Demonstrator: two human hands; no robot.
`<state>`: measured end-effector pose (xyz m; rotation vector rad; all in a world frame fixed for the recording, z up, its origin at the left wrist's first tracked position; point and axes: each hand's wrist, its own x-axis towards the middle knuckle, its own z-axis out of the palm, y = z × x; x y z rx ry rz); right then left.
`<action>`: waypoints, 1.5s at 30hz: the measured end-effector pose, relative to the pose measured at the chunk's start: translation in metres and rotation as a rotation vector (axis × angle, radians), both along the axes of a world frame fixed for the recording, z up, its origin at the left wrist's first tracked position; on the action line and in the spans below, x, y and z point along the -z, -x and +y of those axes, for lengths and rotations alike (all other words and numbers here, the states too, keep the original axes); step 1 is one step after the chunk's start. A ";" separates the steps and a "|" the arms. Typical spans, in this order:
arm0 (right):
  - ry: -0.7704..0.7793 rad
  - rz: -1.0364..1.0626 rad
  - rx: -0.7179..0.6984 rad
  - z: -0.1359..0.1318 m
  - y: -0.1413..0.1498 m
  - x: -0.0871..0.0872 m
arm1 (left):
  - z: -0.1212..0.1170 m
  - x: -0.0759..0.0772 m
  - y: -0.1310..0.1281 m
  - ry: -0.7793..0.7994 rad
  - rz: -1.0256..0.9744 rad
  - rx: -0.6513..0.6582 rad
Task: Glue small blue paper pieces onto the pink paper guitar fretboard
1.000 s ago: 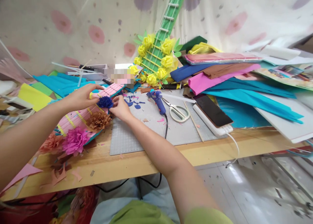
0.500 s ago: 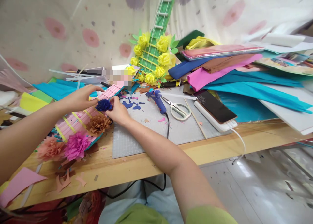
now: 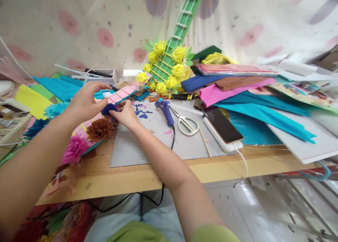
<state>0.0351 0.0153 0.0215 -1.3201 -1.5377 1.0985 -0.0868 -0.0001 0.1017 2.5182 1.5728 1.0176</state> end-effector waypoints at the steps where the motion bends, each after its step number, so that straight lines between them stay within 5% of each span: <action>1: 0.017 -0.032 -0.019 0.000 -0.010 -0.009 | -0.010 0.003 -0.013 -0.048 -0.108 -0.040; 5: -0.073 -0.230 -0.210 -0.013 -0.073 -0.042 | -0.034 0.034 -0.069 -0.072 -0.407 -0.136; 8: -0.063 -0.314 -0.364 -0.036 -0.130 -0.054 | -0.028 0.066 -0.095 0.136 -0.306 -0.100; 11: 0.130 -0.363 -0.505 -0.054 -0.178 -0.052 | -0.014 0.092 -0.099 0.200 -0.120 -0.101; 13: 0.214 -0.550 -0.484 -0.058 -0.200 -0.047 | -0.008 0.103 -0.095 0.204 -0.040 -0.104; 15: 0.167 -0.728 -0.303 -0.053 -0.211 -0.040 | -0.004 0.110 -0.092 0.221 -0.001 -0.119; 18: 0.012 -0.759 -0.060 -0.040 -0.208 -0.028 | -0.003 0.115 -0.090 0.249 -0.010 -0.147; 22: -0.111 -0.611 -0.063 -0.023 -0.188 -0.009 | -0.002 0.118 -0.092 0.293 -0.113 -0.190; 30: 0.026 -0.531 0.169 -0.016 -0.168 0.016 | -0.004 0.114 -0.092 0.324 -0.193 -0.188; 34: 0.002 -0.322 0.265 -0.017 -0.169 0.022 | -0.005 0.111 -0.092 0.391 -0.327 -0.170; 40: 0.077 0.190 0.075 -0.026 -0.170 0.021 | -0.001 0.114 -0.091 0.386 -0.642 -0.145; 45: 0.117 0.002 0.014 -0.034 -0.167 0.015 | 0.002 0.119 -0.092 0.455 -0.874 -0.115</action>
